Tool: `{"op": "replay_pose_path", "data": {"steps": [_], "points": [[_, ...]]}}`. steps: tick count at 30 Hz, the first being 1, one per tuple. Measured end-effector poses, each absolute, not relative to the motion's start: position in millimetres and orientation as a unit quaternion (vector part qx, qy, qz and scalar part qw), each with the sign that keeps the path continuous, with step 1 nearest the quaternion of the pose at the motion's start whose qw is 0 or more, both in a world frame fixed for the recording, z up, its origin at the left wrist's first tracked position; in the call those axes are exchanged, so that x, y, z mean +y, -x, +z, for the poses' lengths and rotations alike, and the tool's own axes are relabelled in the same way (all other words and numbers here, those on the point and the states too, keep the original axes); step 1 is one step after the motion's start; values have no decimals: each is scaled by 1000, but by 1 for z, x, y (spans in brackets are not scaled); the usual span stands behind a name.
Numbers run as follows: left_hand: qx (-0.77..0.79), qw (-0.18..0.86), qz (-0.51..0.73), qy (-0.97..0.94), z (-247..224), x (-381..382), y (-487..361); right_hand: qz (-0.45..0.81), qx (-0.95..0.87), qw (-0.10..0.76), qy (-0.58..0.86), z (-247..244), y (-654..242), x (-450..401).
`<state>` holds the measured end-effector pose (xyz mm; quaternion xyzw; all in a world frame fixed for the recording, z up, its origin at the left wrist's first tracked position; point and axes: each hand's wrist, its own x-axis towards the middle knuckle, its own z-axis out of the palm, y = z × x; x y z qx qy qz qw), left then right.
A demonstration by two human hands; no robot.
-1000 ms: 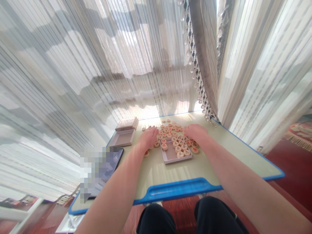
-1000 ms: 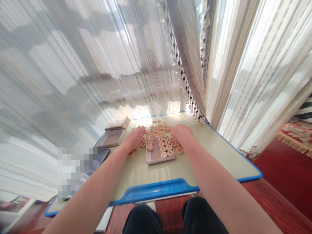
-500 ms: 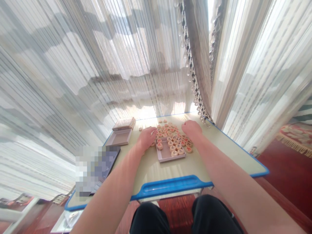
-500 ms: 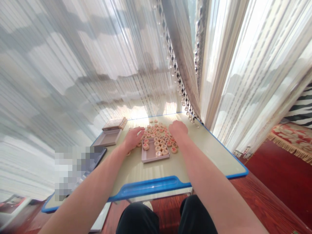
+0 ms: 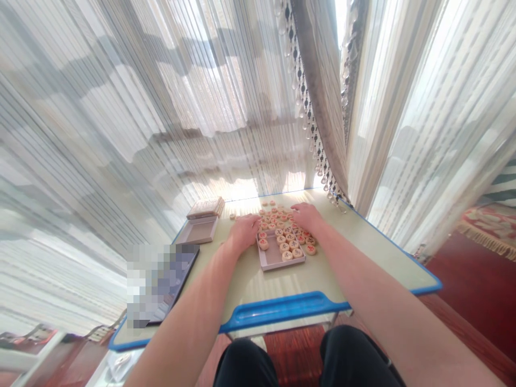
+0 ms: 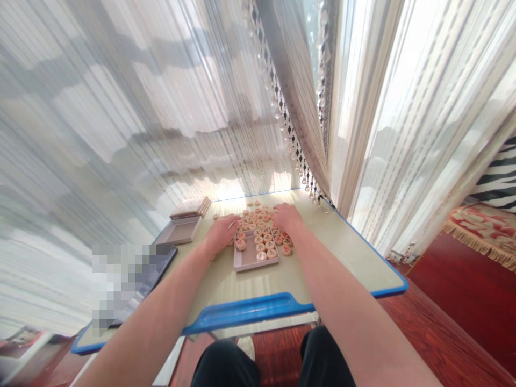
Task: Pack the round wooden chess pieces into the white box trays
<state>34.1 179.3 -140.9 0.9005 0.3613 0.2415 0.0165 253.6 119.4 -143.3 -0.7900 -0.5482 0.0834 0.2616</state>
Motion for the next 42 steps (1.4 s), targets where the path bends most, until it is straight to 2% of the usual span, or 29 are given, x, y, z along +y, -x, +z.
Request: {"op": "replay_pose_path", "data": {"steps": [5, 10, 13, 16, 21, 35, 39, 42], "points": [[422, 77, 235, -872, -136, 181, -39, 121, -594, 286, 742, -145, -254, 128], [471, 143, 143, -858, -116, 192, -62, 150, -519, 339, 770, -146, -276, 131], [435, 168, 105, -878, -106, 205, -80, 155, -498, 355, 776, -147, -283, 133], [384, 145, 130, -903, -109, 217, -92, 142, -511, 362, 766, -148, -279, 134], [385, 76, 148, -908, -130, 226, -93, 130, -538, 343, 759, -149, -269, 135], [410, 72, 195, -888, -145, 231, -87, 77, -614, 291, 730, -156, -260, 139], [419, 109, 241, -869, -146, 234, -85, 41, -648, 275, 709, -153, -254, 135], [435, 193, 266, -838, -148, 240, -81, 54, -641, 265, 718, -152, -251, 134]]}}
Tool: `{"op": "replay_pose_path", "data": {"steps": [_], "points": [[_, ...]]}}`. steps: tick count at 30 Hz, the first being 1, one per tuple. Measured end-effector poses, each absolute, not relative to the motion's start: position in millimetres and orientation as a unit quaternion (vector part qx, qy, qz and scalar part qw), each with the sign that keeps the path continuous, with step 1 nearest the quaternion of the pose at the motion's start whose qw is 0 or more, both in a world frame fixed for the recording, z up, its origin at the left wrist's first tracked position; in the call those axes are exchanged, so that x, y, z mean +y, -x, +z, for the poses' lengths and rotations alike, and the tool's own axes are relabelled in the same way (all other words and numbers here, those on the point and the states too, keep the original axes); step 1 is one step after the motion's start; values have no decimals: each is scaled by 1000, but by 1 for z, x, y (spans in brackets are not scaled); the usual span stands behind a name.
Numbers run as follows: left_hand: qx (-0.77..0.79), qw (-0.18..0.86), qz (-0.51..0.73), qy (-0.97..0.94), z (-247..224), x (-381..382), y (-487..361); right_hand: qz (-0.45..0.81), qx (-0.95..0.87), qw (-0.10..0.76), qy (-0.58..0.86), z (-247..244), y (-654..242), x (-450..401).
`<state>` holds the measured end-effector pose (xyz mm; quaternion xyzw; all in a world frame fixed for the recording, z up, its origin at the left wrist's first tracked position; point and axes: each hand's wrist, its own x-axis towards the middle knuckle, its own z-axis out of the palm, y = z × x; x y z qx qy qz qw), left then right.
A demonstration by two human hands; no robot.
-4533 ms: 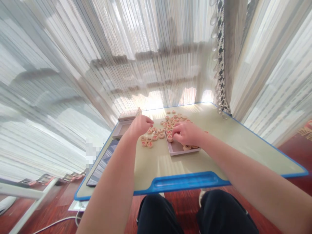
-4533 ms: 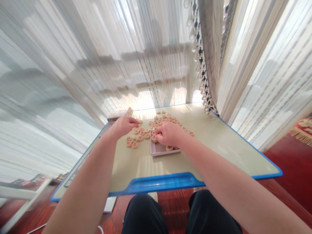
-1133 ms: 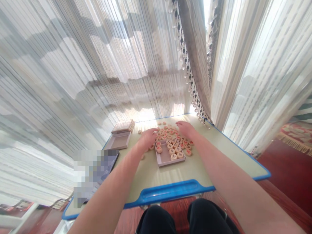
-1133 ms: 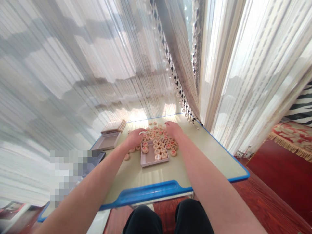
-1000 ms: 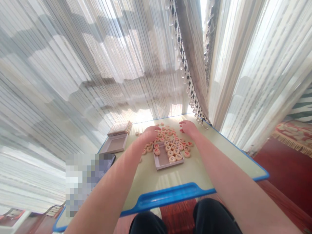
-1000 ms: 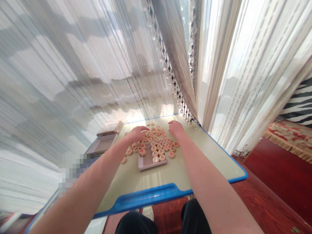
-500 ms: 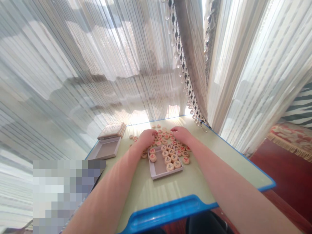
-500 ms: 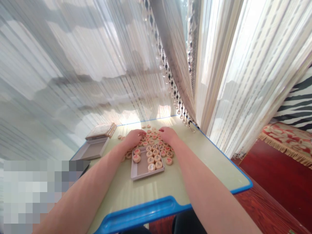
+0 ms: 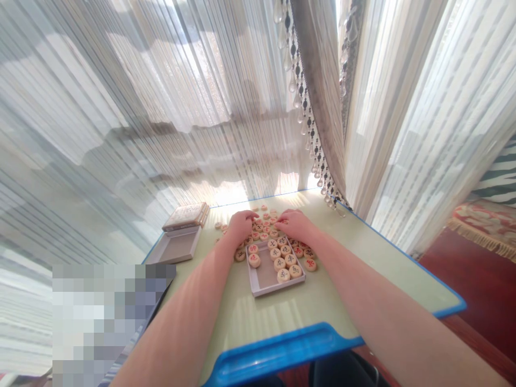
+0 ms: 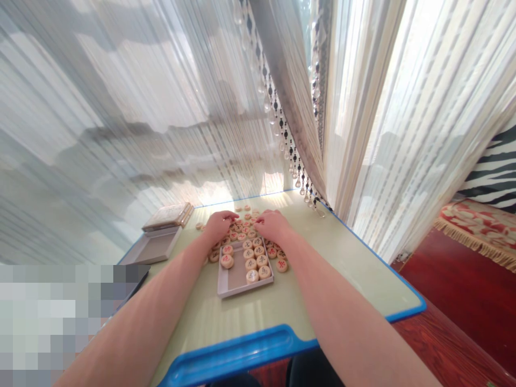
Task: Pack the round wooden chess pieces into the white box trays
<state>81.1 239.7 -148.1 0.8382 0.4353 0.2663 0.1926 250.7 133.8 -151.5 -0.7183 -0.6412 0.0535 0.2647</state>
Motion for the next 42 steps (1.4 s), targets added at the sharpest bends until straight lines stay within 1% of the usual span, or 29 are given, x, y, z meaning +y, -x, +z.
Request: {"op": "replay_pose_path", "data": {"steps": [3, 6, 11, 13, 17, 20, 28, 35, 42], "points": [[464, 278, 285, -792, -150, 244, -79, 66, -619, 281, 730, -151, -250, 133], [476, 295, 307, -770, -150, 244, -77, 72, -611, 269, 741, -150, -251, 133], [477, 252, 315, -781, -146, 240, -76, 67, -609, 255, 748, -153, -250, 135], [478, 218, 286, -801, -144, 238, -77, 62, -610, 253, 748, -154, -250, 135], [456, 103, 206, -860, -144, 233, -76, 61, -617, 252, 743, -155, -249, 134], [441, 61, 177, -878, -144, 229, -76, 61, -617, 250, 744, -153, -249, 132], [427, 27, 172, -887, -139, 223, -76, 60, -612, 246, 750, -152, -250, 131], [427, 9, 154, -891, -135, 217, -76, 35, -612, 269, 743, -147, -250, 126], [435, 12, 149, -888, -136, 217, -77, 45, -634, 247, 731, -153, -251, 129]]}}
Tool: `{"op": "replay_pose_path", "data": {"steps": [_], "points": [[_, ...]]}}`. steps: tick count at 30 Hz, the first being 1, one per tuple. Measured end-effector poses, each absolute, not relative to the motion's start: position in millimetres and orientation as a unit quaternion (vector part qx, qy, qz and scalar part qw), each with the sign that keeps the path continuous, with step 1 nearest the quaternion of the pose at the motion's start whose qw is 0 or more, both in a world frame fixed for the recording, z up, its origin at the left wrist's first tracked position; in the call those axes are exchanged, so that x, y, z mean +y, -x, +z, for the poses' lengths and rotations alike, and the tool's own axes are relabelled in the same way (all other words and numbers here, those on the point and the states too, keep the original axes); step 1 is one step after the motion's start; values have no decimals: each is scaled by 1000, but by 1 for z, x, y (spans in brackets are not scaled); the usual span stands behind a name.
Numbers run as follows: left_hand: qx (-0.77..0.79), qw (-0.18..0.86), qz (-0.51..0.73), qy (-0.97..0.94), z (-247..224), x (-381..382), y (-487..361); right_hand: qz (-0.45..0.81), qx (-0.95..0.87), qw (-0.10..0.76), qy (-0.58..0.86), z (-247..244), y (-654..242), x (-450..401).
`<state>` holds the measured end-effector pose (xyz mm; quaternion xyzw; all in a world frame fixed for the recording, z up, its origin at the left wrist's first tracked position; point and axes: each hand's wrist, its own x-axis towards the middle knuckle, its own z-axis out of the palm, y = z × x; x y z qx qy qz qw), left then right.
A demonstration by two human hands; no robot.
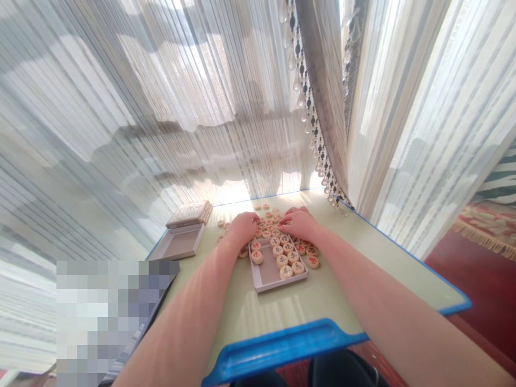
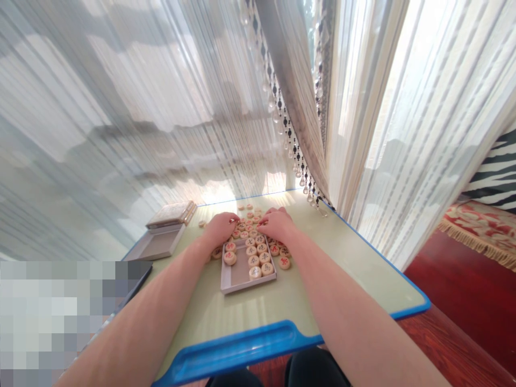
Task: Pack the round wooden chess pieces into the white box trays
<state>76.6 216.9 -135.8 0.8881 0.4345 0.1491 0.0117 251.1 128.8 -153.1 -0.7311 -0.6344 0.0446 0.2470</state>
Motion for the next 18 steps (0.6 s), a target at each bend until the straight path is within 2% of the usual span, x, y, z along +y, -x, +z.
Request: {"op": "replay_pose_path", "data": {"steps": [9, 18], "points": [[434, 22, 154, -887, -133, 216, -76, 26, -641, 248, 726, -150, -250, 126], [434, 17, 197, -879, -129, 220, -74, 90, -557, 357, 744, -132, -246, 119]]}}
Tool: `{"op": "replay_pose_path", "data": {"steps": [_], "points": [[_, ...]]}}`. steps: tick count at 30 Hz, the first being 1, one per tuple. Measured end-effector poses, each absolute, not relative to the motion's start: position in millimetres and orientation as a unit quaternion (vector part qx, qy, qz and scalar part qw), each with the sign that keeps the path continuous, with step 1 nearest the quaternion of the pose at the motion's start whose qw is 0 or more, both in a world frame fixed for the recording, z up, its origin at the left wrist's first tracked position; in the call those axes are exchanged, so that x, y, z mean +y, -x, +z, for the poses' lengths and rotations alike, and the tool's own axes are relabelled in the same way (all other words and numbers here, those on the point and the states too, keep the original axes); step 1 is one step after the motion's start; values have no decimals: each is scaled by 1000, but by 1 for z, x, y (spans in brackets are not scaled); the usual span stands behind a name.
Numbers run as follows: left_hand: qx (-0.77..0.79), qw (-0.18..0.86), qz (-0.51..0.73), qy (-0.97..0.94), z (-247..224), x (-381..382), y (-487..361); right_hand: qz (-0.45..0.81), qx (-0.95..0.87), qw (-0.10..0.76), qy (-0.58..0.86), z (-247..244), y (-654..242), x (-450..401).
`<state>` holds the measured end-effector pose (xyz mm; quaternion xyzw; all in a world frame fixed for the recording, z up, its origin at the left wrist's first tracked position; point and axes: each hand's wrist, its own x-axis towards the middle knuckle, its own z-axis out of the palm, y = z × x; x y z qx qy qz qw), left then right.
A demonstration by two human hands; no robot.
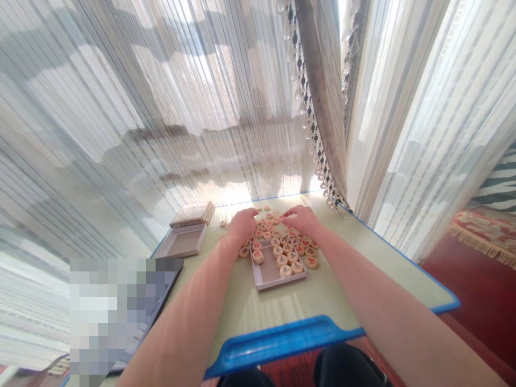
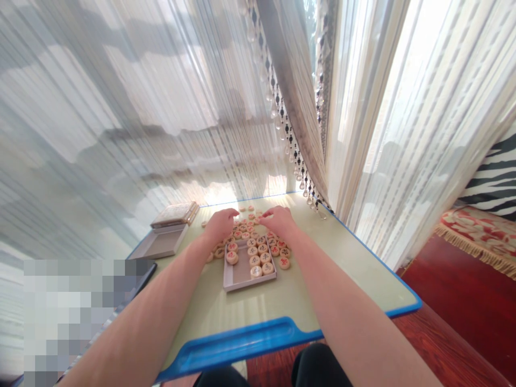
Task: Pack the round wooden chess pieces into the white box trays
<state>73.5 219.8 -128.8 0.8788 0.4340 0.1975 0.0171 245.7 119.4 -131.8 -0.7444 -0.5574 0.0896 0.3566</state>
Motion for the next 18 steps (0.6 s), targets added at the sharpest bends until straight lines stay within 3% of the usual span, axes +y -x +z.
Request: {"op": "replay_pose_path", "data": {"steps": [5, 12, 18], "points": [[465, -7, 238, -853, -110, 208, -72, 66, -660, 359, 656, -115, -223, 99], [501, -99, 261, -819, -78, 174, -60, 83, -822, 258, 500, -110, -191, 70], [370, -80, 270, -885, -107, 163, -30, 36, -868, 199, 454, -122, -184, 62]]}}
